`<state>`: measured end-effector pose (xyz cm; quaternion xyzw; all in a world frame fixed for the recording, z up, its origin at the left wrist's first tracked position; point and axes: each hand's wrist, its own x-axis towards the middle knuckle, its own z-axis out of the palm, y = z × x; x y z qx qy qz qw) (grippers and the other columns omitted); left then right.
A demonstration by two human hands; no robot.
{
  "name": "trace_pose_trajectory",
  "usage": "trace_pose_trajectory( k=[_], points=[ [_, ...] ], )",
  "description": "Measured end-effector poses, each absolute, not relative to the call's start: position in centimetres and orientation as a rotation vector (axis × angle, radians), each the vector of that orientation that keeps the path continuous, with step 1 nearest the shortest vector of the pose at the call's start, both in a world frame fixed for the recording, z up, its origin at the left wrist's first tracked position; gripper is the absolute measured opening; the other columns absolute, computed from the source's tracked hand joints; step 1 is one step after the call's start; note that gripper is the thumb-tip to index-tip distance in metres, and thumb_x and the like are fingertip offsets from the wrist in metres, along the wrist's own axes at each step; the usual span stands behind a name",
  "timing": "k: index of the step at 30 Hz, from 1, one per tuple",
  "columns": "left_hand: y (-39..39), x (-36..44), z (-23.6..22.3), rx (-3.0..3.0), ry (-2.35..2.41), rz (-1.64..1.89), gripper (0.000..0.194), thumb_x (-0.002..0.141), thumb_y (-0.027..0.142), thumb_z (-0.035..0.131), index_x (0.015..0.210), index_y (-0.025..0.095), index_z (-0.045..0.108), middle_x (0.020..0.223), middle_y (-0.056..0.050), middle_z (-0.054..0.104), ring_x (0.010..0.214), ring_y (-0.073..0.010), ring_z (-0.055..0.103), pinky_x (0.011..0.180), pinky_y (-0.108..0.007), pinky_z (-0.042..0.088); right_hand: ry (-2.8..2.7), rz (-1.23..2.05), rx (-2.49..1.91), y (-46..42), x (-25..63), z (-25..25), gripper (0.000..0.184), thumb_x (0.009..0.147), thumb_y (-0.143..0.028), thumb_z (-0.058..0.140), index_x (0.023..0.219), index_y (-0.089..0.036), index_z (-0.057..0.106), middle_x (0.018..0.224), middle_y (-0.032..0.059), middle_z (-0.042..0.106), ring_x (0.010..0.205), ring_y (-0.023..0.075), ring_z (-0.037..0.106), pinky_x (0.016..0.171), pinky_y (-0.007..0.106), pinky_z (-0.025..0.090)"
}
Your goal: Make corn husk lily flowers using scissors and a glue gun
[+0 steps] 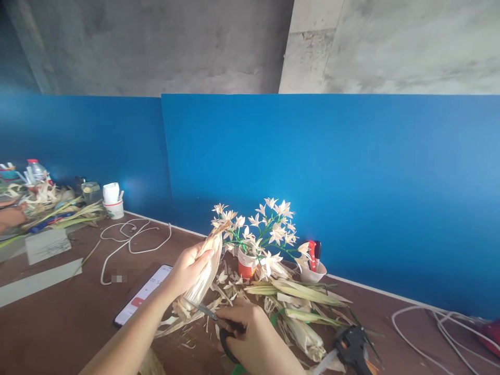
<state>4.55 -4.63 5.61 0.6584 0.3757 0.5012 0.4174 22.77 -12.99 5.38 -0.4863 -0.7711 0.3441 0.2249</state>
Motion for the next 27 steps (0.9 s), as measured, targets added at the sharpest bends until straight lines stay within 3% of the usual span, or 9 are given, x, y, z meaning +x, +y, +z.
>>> trace_pose_trajectory(
  k=[6,12,21,27],
  points=[
    [-4.7,4.4,5.5,1.780,1.039,1.239,0.036,0.087,0.037,0.048,0.113,0.019,0.065,0.103,-0.006,0.071,0.097,-0.0241,0.063,0.084,-0.029,0.046,-2.190,0.818,-1.362,-12.7,23.3,4.4,0.036,0.059,-0.004,0.045,0.077,-0.022,0.071,0.074,-0.0001,0.058,0.069,0.0133,0.053,0.066,0.021,0.040],
    [-4.7,4.4,5.1,1.793,1.153,1.230,0.035,0.085,0.041,0.048,0.100,0.017,0.069,0.073,-0.005,0.071,0.076,-0.0233,0.064,0.068,-0.026,0.046,-2.134,0.795,-1.455,-12.9,22.9,4.2,0.032,0.063,-0.007,0.048,0.080,-0.022,0.071,0.076,0.0002,0.058,0.066,0.0125,0.052,0.061,0.021,0.037],
    [-4.7,4.5,5.0,1.890,1.314,1.102,0.033,0.085,0.040,0.043,0.085,0.016,0.066,0.064,-0.002,0.063,0.058,-0.0167,0.055,0.055,-0.024,0.038,-2.188,0.754,-1.475,-12.9,22.7,4.3,0.043,0.059,0.000,0.044,0.080,-0.025,0.072,0.076,-0.0005,0.057,0.067,0.0118,0.053,0.060,0.019,0.037],
    [-4.3,2.5,5.3,1.760,1.331,0.851,0.027,0.075,0.041,0.056,0.072,0.016,0.064,0.058,-0.001,0.061,0.053,-0.0175,0.054,0.048,-0.024,0.034,-2.223,0.741,-1.416,-12.9,23.5,4.0,0.048,0.058,-0.001,0.043,0.086,-0.027,0.072,0.084,0.0000,0.061,0.076,0.0140,0.056,0.068,0.020,0.039]
  ],
)
